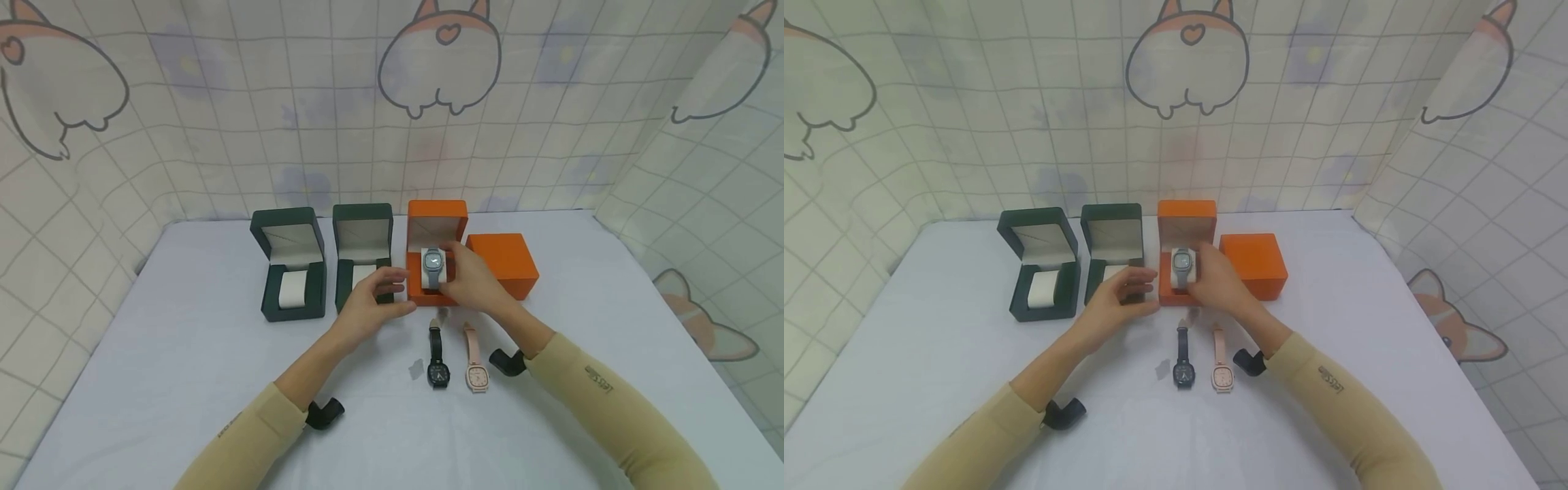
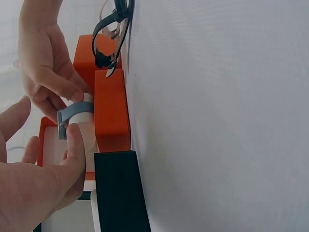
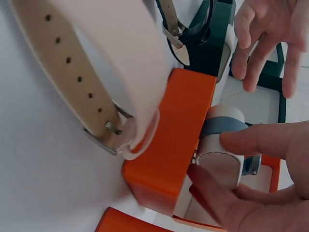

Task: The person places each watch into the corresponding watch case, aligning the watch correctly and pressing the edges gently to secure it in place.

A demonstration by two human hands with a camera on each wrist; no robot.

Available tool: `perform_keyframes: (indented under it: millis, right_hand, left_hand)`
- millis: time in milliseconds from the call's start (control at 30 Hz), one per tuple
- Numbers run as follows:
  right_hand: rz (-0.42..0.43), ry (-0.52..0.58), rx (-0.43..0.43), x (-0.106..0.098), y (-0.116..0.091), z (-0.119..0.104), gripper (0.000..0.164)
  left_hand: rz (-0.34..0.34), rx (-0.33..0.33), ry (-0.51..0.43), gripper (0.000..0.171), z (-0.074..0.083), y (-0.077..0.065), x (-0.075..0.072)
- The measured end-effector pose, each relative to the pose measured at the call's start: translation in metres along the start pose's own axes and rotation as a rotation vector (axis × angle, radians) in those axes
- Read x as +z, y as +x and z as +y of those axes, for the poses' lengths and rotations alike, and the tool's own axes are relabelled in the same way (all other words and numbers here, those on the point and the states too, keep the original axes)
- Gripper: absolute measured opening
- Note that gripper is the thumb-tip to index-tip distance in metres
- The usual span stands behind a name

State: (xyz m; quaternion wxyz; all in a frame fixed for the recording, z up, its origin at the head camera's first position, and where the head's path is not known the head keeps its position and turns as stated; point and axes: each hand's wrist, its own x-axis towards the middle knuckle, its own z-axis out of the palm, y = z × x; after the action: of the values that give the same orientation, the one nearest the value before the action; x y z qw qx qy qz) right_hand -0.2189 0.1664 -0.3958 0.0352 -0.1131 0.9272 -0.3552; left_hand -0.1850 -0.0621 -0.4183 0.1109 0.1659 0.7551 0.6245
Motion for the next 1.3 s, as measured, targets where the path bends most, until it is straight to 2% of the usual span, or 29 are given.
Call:
perform_keyframes:
  millis: [267, 600, 833, 1300]
  right_hand:
    - [-0.010, -0.042, 0.014, -0.004, -0.002, -0.005, 0.067]
    - [-0.062, -0.075, 0.036, -0.001, 0.003, 0.002, 0.066]
    - [-0.086, -0.088, -0.012, -0.004, 0.006, 0.004, 0.064]
    - [-0.126, -0.239, 0.023, 0.000, 0.013, 0.003, 0.061]
  left_hand:
    - [0.016, -0.002, 0.012, 0.051, -0.001, -0.002, 0.000]
    - [0.014, -0.011, 0.018, 0.050, -0.002, -0.001, 0.000]
    - [0.010, -0.018, 0.009, 0.049, 0.001, -0.001, -0.001]
    - [-0.010, -0.031, 0.013, 0.049, 0.001, 0.000, 0.000]
